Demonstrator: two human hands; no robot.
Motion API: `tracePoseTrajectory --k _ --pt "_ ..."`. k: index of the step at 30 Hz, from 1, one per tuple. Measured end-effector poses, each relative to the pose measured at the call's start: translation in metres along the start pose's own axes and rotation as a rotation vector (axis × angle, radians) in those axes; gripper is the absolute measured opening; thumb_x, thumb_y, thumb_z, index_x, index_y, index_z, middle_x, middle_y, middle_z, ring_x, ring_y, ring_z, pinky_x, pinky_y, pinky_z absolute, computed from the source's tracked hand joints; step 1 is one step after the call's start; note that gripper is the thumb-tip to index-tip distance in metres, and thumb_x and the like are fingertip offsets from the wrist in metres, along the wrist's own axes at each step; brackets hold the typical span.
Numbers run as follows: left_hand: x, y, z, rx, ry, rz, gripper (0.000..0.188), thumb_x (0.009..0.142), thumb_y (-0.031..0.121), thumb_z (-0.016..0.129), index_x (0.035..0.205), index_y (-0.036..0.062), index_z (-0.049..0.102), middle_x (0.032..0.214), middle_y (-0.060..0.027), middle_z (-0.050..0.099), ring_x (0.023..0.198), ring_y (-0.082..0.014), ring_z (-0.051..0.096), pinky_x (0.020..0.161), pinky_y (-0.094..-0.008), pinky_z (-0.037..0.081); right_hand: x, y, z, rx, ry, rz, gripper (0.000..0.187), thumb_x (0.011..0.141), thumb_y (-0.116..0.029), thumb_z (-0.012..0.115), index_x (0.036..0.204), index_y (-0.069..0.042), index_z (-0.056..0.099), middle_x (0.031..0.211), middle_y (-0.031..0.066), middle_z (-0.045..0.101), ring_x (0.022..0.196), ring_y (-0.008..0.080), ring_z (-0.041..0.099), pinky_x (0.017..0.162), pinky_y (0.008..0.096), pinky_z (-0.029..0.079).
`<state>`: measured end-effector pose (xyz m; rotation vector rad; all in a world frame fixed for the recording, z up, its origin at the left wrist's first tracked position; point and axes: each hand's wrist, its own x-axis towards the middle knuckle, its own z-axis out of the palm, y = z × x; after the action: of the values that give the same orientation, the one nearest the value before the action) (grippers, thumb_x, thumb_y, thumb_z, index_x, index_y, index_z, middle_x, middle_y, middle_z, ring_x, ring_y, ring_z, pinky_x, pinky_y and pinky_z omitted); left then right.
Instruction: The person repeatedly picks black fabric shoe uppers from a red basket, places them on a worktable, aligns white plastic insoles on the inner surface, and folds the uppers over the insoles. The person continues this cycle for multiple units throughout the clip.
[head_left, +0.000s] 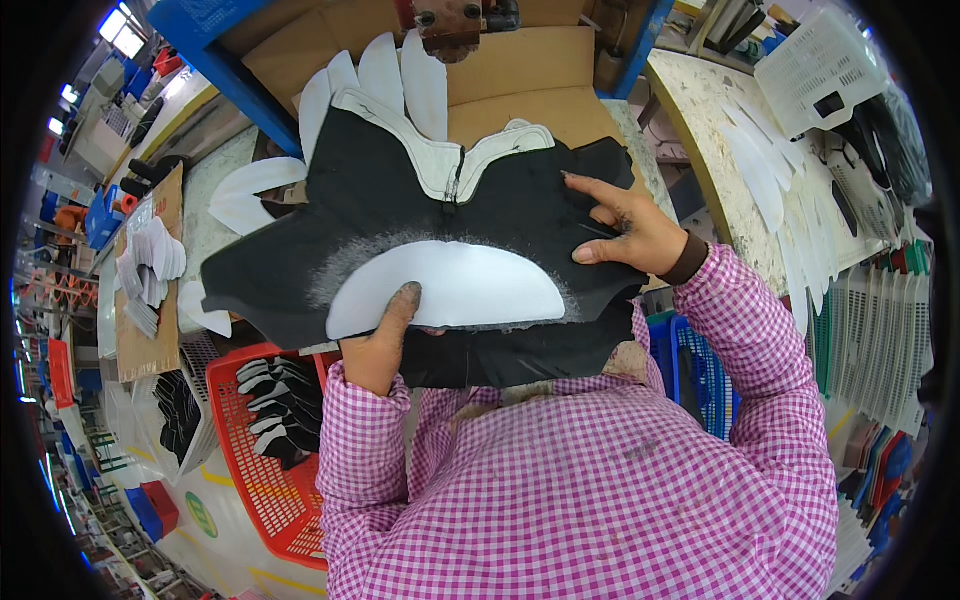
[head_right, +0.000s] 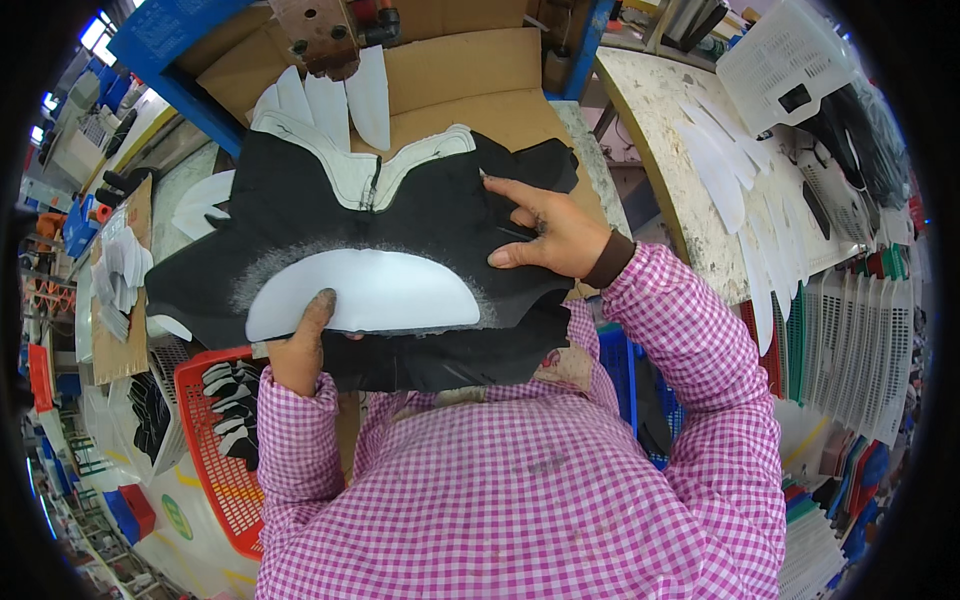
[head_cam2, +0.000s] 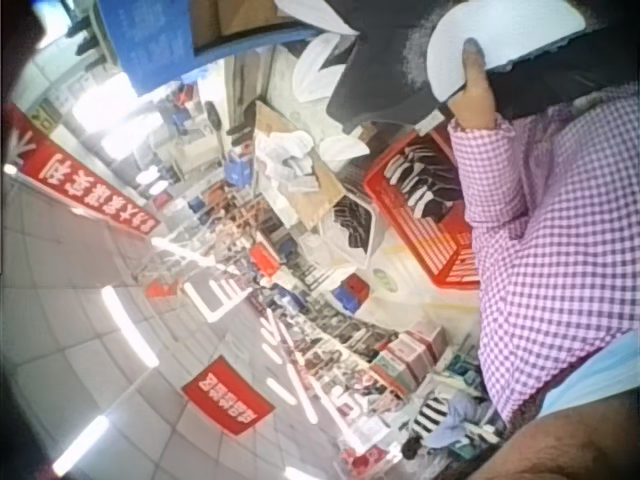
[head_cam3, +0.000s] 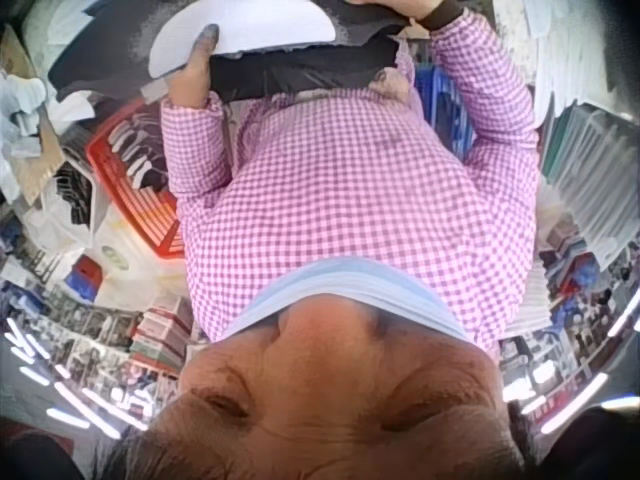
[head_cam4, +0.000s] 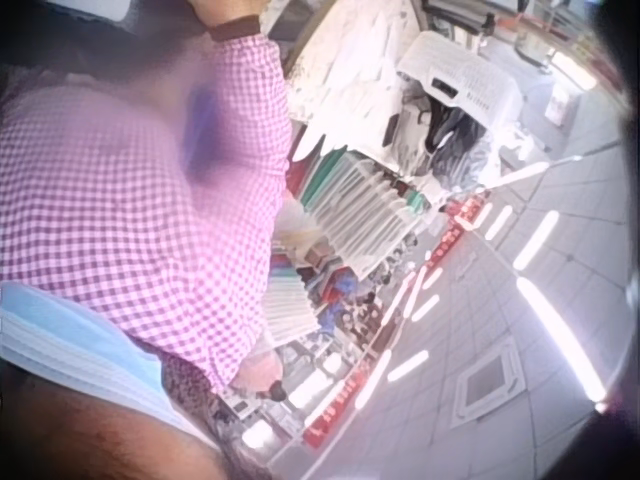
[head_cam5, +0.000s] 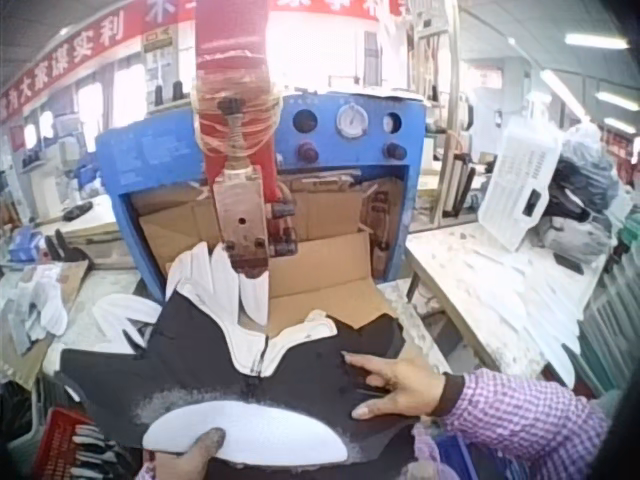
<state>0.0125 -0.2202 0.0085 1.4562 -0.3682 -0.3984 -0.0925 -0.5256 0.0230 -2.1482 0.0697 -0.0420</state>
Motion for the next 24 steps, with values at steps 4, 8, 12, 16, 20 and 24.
tracePoseTrajectory --k 4,8,12,16,20,24 --pt "0.000 -0.017 0.001 0.493 0.053 -0.213 0.036 0.084 0.017 0.069 0.112 -0.0049 0.060 0.104 -0.0135 0.065 0.091 -0.0225 0.064 0.077 -0.0320 0.053 0.000 0.008 0.015 -0.044 -0.017 0.138 0.088 0.070 -0.023 0.081 0.142 -0.006 0.034 0.133 0.0214 0.050 0.111 0.0378 0.057 0.089 0.0408 0.049" --pt "-0.005 -0.025 -0.004 0.917 0.018 0.327 0.041 0.083 0.019 0.069 0.116 -0.0023 0.058 0.112 -0.0171 0.063 0.103 -0.0290 0.061 0.092 -0.0366 0.046 0.000 0.001 0.024 -0.309 -0.100 0.236 0.079 0.069 -0.025 0.080 0.135 -0.003 0.042 0.121 0.0156 0.059 0.106 0.0332 0.059 0.079 0.0408 0.048" --pt "-0.006 -0.033 -0.007 1.088 0.010 0.399 0.040 0.084 0.017 0.068 0.117 -0.0032 0.059 0.112 -0.0173 0.064 0.105 -0.0292 0.061 0.094 -0.0367 0.044 -0.004 -0.019 0.027 -0.986 0.104 -0.260 0.063 0.064 -0.019 0.075 0.121 -0.002 0.055 0.116 0.0119 0.059 0.107 0.0245 0.055 0.084 0.0344 0.044" --pt "0.000 -0.045 -0.005 1.051 -0.032 0.431 0.038 0.086 0.014 0.064 0.119 -0.0046 0.057 0.117 -0.0187 0.061 0.109 -0.0309 0.058 0.098 -0.0365 0.041 0.006 -0.035 0.066 -0.770 -0.010 -0.722 0.036 0.080 -0.012 0.056 0.114 0.001 0.057 0.125 0.0143 0.055 0.115 0.0251 0.054 0.091 0.0359 0.043" --pt "-0.001 -0.040 0.000 0.888 -0.073 0.576 0.045 0.080 0.001 0.064 0.123 -0.0063 0.052 0.103 -0.0201 0.066 0.092 -0.0301 0.067 0.081 -0.0304 0.052 0.019 -0.034 0.106 -0.849 -0.097 -0.847 0.034 0.082 -0.015 0.052 0.110 0.004 0.060 0.119 0.0181 0.060 0.113 0.0270 0.056 0.098 0.0363 0.040" --pt "-0.015 -0.017 0.016 0.987 -0.069 0.682 0.057 0.080 0.005 0.063 0.131 -0.0095 0.042 0.094 -0.0193 0.065 0.080 -0.0315 0.066 0.070 -0.0321 0.054 0.018 -0.021 0.106 -0.806 -0.170 -0.822 0.034 0.084 -0.015 0.052 0.112 0.004 0.059 0.120 0.0180 0.059 0.117 0.0286 0.055 0.101 0.0388 0.040"
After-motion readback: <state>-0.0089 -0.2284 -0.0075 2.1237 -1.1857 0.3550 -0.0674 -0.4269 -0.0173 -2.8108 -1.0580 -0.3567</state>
